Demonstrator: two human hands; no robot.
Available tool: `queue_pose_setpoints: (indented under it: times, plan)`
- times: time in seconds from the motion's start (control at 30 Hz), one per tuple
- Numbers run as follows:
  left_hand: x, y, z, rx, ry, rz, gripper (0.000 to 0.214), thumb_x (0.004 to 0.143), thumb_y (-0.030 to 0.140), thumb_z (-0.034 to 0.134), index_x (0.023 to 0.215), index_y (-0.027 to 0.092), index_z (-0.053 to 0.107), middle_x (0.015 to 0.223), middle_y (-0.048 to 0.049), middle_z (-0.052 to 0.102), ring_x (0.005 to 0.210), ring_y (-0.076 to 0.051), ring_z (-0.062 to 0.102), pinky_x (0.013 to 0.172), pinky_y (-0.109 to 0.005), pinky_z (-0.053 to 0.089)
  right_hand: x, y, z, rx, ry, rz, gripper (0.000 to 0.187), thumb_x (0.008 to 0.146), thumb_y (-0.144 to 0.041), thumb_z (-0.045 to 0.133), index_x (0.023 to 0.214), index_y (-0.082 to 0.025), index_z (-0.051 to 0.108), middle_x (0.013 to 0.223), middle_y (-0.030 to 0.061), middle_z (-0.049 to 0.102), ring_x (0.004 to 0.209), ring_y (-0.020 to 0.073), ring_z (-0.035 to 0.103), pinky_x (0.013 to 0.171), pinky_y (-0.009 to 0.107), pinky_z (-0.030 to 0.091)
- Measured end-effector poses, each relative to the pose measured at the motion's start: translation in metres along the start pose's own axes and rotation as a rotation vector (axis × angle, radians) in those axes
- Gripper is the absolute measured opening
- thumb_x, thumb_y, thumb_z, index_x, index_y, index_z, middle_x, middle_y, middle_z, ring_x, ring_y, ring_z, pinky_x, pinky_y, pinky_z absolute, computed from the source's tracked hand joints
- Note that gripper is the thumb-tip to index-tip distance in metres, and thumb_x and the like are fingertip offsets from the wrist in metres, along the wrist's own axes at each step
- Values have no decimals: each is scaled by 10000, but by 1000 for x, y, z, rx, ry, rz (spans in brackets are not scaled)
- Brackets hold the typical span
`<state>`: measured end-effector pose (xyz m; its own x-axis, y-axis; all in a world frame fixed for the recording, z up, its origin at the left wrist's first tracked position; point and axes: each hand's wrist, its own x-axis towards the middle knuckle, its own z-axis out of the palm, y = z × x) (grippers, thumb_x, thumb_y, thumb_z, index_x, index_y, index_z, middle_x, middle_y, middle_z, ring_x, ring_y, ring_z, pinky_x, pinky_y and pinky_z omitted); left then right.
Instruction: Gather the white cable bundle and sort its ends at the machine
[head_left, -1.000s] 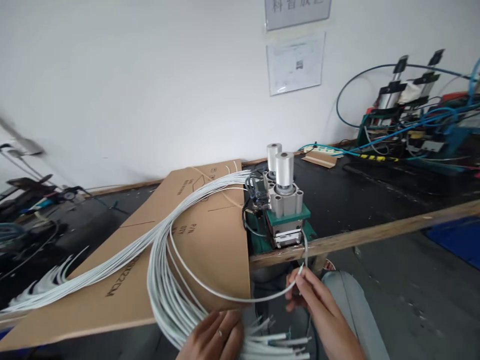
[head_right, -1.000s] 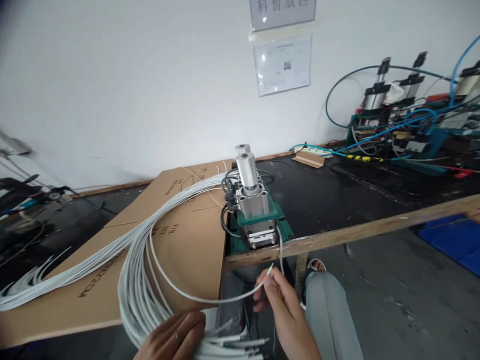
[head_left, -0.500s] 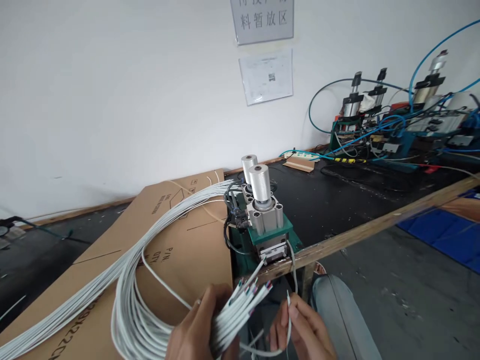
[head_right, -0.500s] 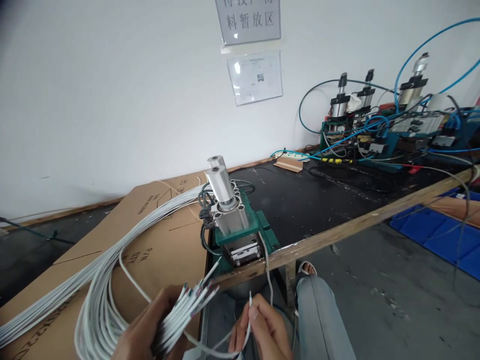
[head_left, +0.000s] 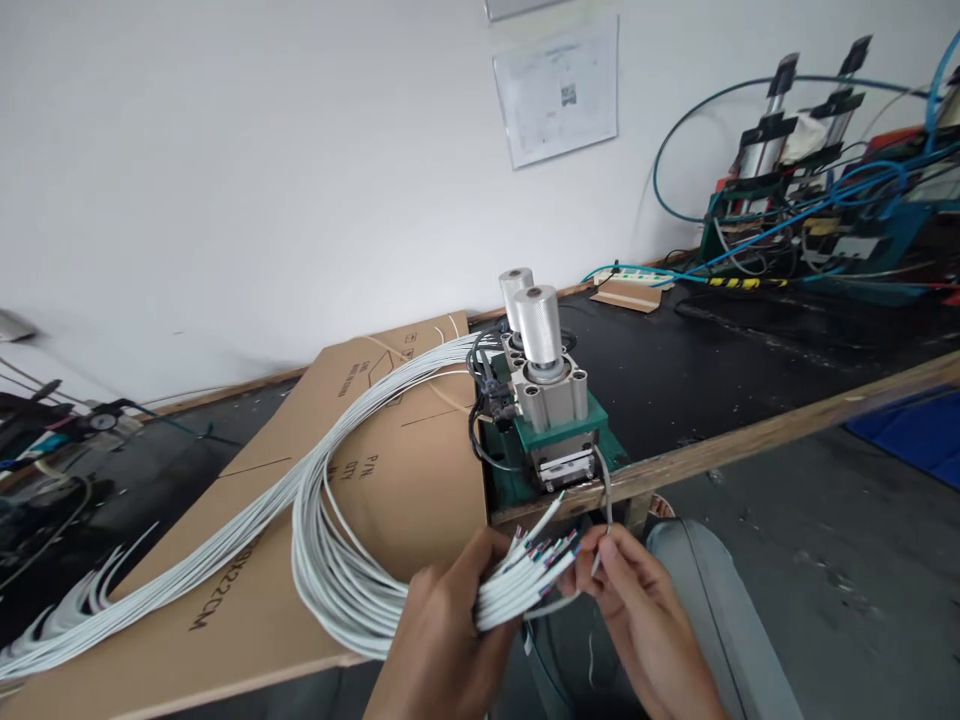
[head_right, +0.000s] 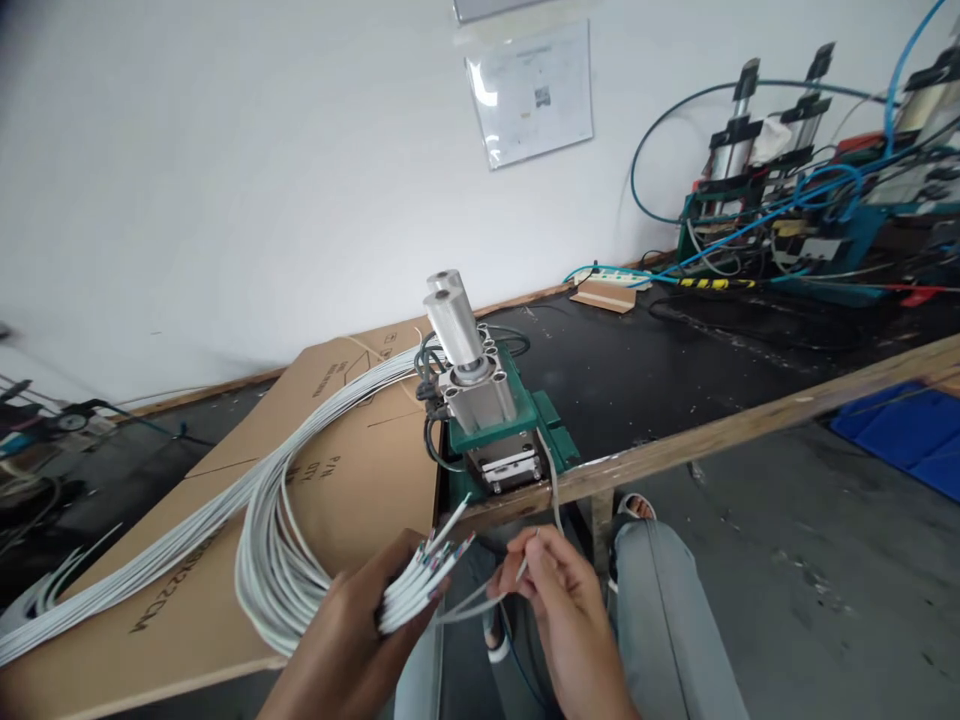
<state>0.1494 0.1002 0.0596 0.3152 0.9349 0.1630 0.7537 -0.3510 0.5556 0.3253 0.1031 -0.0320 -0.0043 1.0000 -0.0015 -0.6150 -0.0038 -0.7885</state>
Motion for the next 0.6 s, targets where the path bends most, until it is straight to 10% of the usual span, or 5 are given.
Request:
queue_pose_setpoints:
  times: [0.2,0.37,0.6]
  plan:
    - [-7,6,-4,-54,64,-40,197,912,199,536,732,247,473,626,66,566,552,-136,537,537,-245,321,-3,6,-13,-235,3,-53,324,974,-551,646,982,-239,732,1093,57,727,1100,223,658,946,274,522]
    - [-8,11,-6,-135,96,-70,208,924,226,552,722,242,500,640,58,601,569,-140,540,538,-247,325,-16,3,-17,-573,-274,-8,417,1078,-547,407,952,-228,643,905,34,763,705,156,676,721,260,532]
    - [-9,5,-5,-124,78,-39,216,889,140,592,722,234,494,669,52,608,648,-149,595,576,-248,322,-38,-8,-24,-825,-515,374,379,1005,-632,493,973,-301,674,917,-9,681,924,200,653,842,250,473]
